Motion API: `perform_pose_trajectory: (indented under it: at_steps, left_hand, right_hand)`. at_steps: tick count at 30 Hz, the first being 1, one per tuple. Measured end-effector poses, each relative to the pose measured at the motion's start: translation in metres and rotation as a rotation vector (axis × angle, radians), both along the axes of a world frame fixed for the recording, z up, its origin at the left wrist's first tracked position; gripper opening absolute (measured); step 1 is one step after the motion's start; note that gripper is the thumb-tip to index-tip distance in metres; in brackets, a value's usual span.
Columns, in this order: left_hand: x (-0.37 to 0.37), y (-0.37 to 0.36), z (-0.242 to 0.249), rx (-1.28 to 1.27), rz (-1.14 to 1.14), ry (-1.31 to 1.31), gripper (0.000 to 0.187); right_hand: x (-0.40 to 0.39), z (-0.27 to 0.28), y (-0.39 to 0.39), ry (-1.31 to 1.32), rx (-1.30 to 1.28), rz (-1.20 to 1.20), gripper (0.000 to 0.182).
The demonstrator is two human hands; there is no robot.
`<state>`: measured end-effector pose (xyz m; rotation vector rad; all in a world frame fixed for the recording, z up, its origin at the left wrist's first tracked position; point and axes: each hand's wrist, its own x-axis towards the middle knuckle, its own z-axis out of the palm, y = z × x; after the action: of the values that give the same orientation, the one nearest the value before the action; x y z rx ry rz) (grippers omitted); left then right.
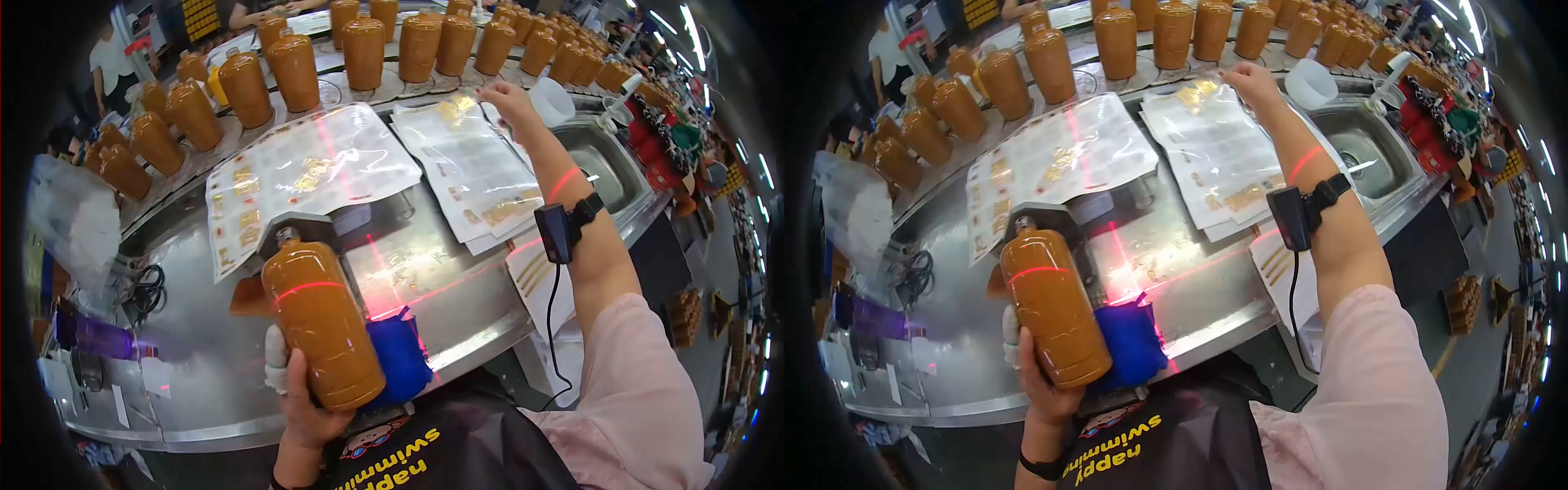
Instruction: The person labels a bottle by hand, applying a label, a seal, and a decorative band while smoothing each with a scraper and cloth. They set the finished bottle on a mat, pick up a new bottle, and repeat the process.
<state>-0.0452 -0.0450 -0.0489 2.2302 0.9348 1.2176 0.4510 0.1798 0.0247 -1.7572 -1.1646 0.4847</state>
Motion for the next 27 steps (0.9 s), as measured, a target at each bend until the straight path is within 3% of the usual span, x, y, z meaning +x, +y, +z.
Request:
perform_pose_trajectory:
  at_steps: [2, 5, 8, 12, 15, 19, 22, 25, 27]
  left_hand:
    - [0.006, 0.001, 0.005, -0.088, -0.081, -0.091, 0.094]
    - [0.012, 0.002, 0.016, -0.127, -0.014, -0.082, 0.098]
    - [0.01, 0.004, 0.015, -0.168, 0.072, -0.03, 0.115]
    - [0.011, 0.003, 0.017, -0.3, -0.007, -0.077, 0.11]
    - [-0.001, 0.002, 0.013, -0.245, 0.057, 0.073, 0.111]
    - [0.002, 0.002, 0.03, -0.147, 0.068, 0.18, 0.111]
    - [0.005, -0.004, 0.055, -0.028, 0.096, 0.324, 0.115]
    - [0.007, -0.004, 0.058, 0.109, 0.135, 0.388, 0.116]
    - [0.007, -0.003, 0.048, 0.06, 0.132, 0.319, 0.117]
  right_hand:
    - [0.053, -0.034, 0.0, -0.365, -0.129, -0.091, 0.022]
    - [0.087, -0.083, -0.008, -0.914, -0.314, -0.125, 0.021]
    - [0.075, -0.1, -0.01, -1.003, -0.22, -0.289, 0.019]
    - [0.074, -0.078, 0.001, -0.968, 0.112, -0.038, 0.016]
    - [-0.006, -0.014, -0.036, -0.777, 0.3, 0.164, 0.01]
    - [-0.08, 0.037, -0.087, -0.733, 0.462, 0.438, 0.008]
    - [-0.135, 0.077, -0.135, -0.516, 0.279, 0.586, 0.009]
    - [-0.172, 0.096, -0.159, -0.468, 0.369, 0.694, 0.009]
    - [-0.191, 0.103, -0.165, -0.423, 0.446, 0.812, 0.009]
